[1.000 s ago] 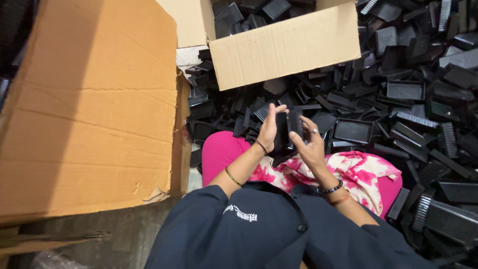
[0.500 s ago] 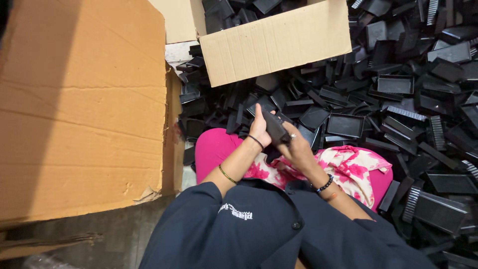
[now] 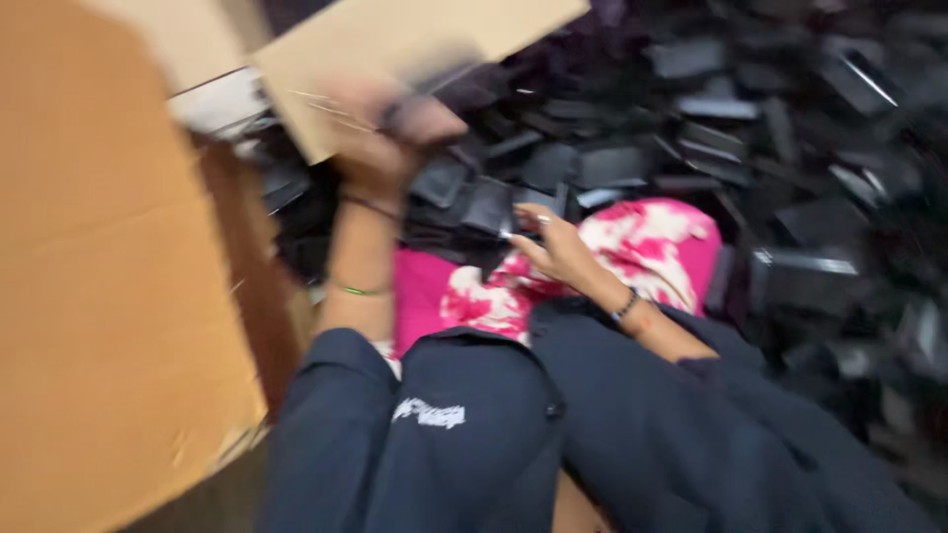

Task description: The person sits on the floor and repeatedly picks up small black plastic components from a large pile. They handle each piece by hand, turning it over, and then place it into a cardboard box. The task continues with consistent pick-and-place motions.

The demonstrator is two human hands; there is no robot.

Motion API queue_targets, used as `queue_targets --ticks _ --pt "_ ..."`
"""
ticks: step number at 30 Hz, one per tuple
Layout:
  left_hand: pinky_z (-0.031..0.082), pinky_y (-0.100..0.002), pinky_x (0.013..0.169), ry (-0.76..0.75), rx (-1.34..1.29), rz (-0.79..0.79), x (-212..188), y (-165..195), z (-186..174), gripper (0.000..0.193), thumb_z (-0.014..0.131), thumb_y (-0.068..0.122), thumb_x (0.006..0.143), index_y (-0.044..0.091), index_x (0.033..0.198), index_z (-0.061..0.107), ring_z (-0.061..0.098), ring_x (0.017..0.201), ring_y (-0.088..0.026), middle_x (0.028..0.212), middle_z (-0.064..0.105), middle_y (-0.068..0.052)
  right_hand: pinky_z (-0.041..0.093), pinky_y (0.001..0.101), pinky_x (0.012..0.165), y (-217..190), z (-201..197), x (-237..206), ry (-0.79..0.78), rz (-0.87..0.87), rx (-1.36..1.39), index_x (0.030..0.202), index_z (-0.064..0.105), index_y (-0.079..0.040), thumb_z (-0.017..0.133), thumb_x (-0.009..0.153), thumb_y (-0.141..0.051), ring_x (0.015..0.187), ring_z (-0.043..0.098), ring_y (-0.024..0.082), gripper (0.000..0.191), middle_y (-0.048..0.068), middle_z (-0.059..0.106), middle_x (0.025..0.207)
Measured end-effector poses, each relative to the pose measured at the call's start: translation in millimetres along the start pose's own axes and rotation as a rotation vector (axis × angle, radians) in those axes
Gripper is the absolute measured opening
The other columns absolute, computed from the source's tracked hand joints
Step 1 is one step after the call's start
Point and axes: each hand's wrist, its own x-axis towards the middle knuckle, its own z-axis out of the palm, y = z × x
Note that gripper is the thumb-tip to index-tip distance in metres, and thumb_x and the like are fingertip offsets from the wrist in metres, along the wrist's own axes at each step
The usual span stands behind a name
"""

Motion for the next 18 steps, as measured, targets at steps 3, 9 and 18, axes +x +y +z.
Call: queue_targets --ticks 3,9,18 --pt "0.021 -0.054 0.129 -0.242 0.635 -0.482 46 -34 6 0.091 0.068 0.066 0.098 0.001 0.153 0.035 0.026 0.152 -0.047 0.158 0.028 -0.031 0.058 0.0389 0.089 5 -6 -5 0.026 -0.107 -0.113 0.136 0.055 0.0 0.076 0.095 -0.019 0.105 0.072 0.033 0.05 0.02 0.068 0.123" --pt "0.021 -0.052 0.131 -0.078 0.019 -0.134 -62 6 15 0.058 0.081 0.015 0.106 0.006 0.152 0.047 0.024 0.155 -0.04 0.169 0.026 -0.019 0.057 0.0417 0.089 8 -31 3 0.135 -0.136 -0.203 0.127 0.06 0.001 0.077 0.092 -0.015 0.105 0.07 0.038 0.041 0.021 0.067 0.122" --pt "0.038 -0.049 0.118 -0.523 -0.284 -0.262 -140 80 16 0.027 0.077 0.007 0.088 0.005 0.113 0.067 0.047 0.139 -0.039 0.143 0.055 -0.018 0.055 0.0462 0.088 70 -174 80 0.49 -0.147 -0.495 0.105 0.068 0.001 0.072 0.096 -0.002 0.098 0.068 0.041 0.01 0.02 0.07 0.105"
